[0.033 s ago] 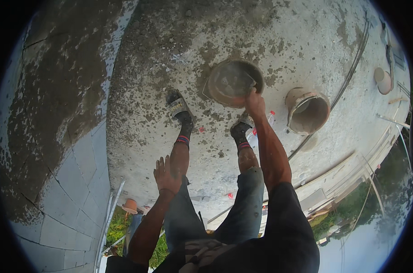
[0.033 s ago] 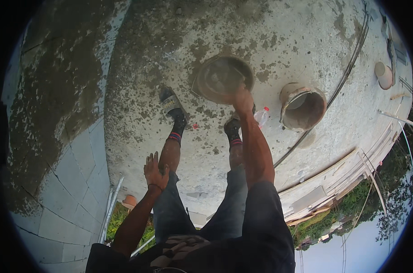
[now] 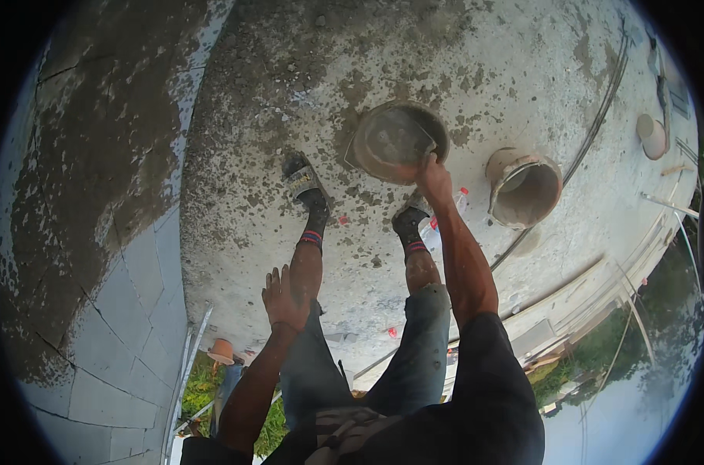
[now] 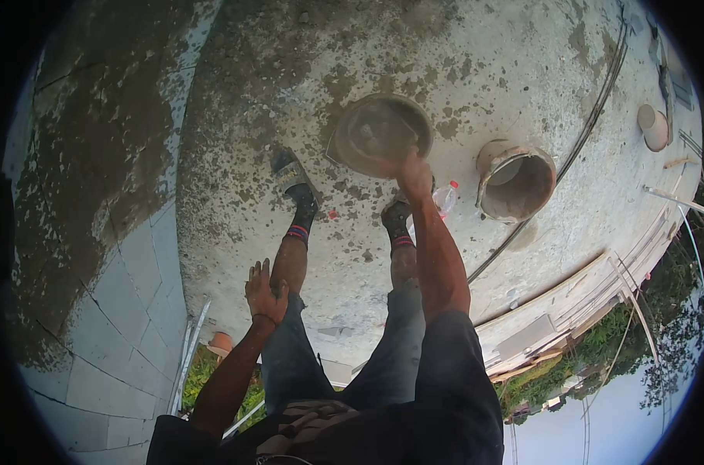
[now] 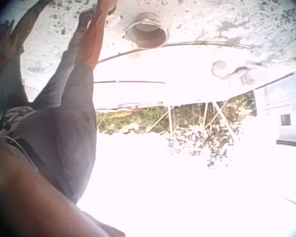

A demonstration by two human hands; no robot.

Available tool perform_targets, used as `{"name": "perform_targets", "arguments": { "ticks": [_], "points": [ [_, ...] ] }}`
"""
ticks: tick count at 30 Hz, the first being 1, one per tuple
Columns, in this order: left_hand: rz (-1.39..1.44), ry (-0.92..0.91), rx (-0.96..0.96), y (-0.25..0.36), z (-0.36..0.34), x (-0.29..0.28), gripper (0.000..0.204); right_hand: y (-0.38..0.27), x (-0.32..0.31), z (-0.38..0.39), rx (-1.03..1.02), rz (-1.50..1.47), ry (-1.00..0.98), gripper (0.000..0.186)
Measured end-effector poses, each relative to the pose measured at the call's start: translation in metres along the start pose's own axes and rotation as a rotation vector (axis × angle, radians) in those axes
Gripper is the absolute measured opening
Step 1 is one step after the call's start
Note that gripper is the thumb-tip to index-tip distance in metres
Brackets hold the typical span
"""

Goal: The person scoops cement mortar from a bucket using a trowel and applies it onto a wall, then stirs the mortar and scoops more.

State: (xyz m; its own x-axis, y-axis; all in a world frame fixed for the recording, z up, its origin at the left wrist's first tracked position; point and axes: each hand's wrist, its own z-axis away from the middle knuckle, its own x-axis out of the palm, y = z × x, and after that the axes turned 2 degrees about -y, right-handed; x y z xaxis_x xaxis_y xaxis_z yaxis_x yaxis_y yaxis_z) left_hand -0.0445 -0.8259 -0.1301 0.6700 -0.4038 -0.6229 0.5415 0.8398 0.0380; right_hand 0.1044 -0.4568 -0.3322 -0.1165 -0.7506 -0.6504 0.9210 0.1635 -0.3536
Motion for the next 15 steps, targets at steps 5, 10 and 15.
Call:
{"name": "perform_targets", "arguments": {
  "ticks": [5,10,15],
  "points": [
    [0.046,-0.003,0.014,0.0,-0.005,0.008,0.074,0.009,0.02,0.021,-0.008,0.055,0.017,0.032],
    [0.02,0.019,0.032,0.001,-0.005,0.004,0.072,-0.008,0.039,0.035,-0.025,0.071,-0.029,0.039],
    [-0.006,0.004,0.027,0.009,-0.006,0.005,0.073,-0.016,0.055,0.051,0.11,0.033,-0.091,0.043]
  ]
}}
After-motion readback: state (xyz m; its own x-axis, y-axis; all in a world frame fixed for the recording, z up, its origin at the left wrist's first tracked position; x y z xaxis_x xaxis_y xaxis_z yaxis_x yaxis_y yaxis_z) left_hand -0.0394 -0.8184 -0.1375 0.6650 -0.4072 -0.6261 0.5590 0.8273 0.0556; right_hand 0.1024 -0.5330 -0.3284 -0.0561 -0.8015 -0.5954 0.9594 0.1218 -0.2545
